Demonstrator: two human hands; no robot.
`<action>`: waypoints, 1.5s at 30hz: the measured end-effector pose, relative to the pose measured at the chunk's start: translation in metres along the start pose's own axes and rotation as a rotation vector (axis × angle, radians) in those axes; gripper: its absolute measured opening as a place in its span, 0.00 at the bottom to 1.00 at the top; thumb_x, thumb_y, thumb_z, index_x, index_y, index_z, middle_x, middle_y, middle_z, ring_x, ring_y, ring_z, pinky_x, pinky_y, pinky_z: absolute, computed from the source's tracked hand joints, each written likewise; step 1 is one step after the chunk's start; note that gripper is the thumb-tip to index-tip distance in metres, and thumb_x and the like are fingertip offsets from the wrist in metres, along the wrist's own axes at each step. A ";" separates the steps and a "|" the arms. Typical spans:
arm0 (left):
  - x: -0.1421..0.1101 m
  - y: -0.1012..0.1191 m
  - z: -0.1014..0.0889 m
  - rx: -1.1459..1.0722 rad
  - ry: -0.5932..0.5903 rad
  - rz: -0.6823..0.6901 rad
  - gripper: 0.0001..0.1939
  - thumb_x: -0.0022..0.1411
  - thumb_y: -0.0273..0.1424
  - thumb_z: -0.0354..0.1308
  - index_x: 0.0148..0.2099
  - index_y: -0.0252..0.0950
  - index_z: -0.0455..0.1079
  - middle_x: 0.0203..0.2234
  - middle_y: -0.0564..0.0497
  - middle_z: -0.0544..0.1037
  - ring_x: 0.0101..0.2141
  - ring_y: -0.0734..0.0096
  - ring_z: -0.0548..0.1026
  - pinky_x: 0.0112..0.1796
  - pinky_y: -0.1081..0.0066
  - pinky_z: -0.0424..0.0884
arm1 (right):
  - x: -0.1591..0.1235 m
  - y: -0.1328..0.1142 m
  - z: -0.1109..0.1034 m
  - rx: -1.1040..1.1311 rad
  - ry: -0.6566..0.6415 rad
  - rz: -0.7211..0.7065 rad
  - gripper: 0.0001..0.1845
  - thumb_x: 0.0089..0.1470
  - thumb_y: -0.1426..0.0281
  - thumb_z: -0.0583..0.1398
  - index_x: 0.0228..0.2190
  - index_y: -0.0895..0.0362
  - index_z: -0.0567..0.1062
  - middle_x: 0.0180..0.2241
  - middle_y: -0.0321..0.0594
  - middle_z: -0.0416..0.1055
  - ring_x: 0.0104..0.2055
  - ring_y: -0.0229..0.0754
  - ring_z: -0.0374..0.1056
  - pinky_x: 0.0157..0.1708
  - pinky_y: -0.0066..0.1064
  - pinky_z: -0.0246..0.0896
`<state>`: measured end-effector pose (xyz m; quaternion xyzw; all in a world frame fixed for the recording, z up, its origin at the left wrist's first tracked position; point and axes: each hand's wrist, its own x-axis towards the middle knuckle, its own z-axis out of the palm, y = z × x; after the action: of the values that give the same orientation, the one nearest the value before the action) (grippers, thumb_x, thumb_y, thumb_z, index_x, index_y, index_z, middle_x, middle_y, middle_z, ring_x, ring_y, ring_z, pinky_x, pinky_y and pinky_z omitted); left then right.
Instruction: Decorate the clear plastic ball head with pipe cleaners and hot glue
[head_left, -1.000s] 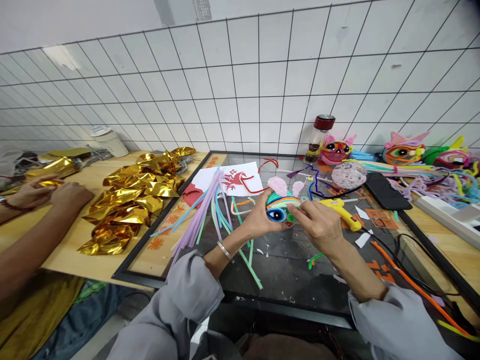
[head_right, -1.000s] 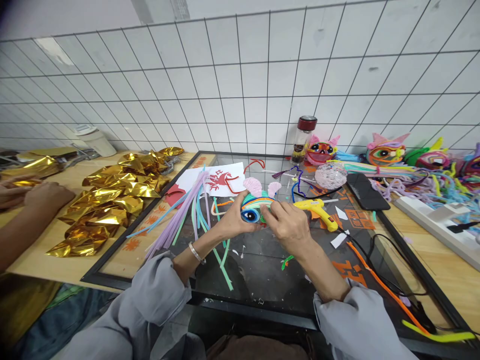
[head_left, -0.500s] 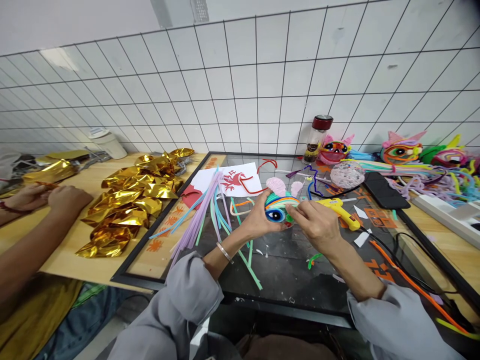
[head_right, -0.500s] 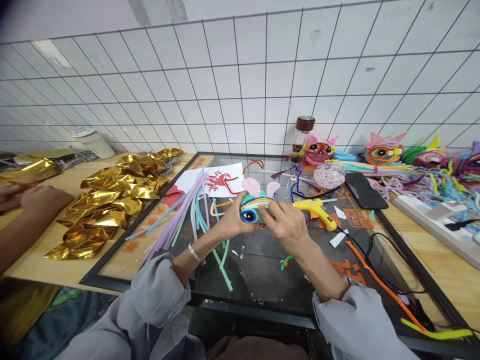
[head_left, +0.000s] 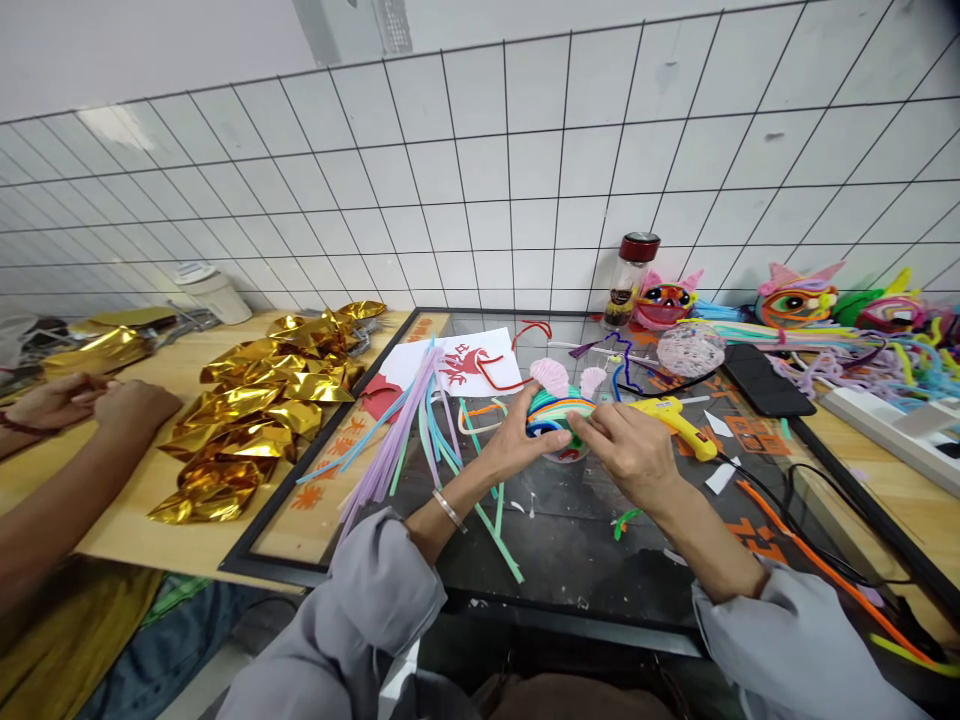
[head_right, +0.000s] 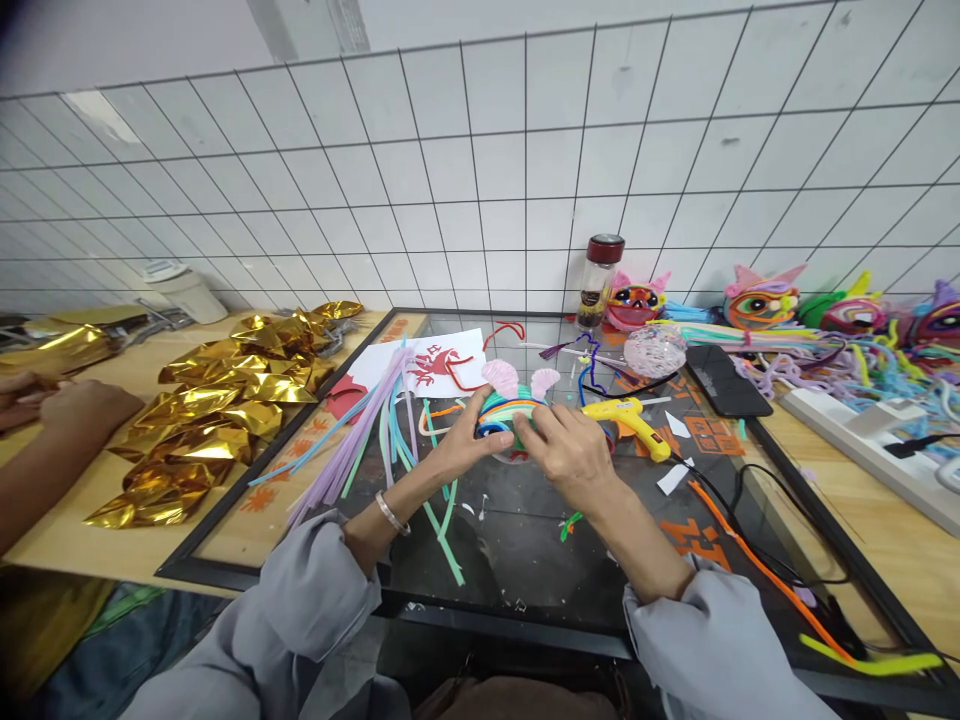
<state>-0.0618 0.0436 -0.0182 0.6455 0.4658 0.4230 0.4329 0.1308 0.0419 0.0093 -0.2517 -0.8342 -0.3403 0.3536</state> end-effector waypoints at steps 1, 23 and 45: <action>0.000 -0.001 -0.001 -0.007 -0.001 0.005 0.47 0.52 0.49 0.64 0.68 0.36 0.51 0.68 0.42 0.52 0.66 0.47 0.53 0.65 0.55 0.49 | 0.000 0.000 0.000 0.000 0.003 -0.002 0.10 0.60 0.79 0.55 0.36 0.59 0.76 0.23 0.37 0.65 0.27 0.38 0.55 0.28 0.31 0.49; 0.003 -0.002 0.003 -0.036 0.068 0.053 0.27 0.62 0.38 0.54 0.61 0.36 0.59 0.59 0.45 0.66 0.59 0.55 0.63 0.60 0.60 0.58 | -0.003 -0.003 0.002 0.129 -0.016 0.057 0.13 0.60 0.80 0.53 0.39 0.59 0.75 0.25 0.40 0.69 0.28 0.39 0.61 0.28 0.30 0.54; 0.005 -0.009 0.000 -0.021 0.100 0.000 0.23 0.61 0.42 0.53 0.55 0.36 0.62 0.54 0.44 0.69 0.55 0.55 0.66 0.56 0.59 0.62 | -0.011 0.016 -0.008 0.471 -0.176 0.474 0.07 0.58 0.72 0.58 0.30 0.56 0.76 0.28 0.41 0.74 0.30 0.41 0.68 0.31 0.31 0.60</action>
<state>-0.0626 0.0505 -0.0259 0.6190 0.4823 0.4595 0.4161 0.1509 0.0444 0.0112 -0.3783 -0.8354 -0.0239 0.3980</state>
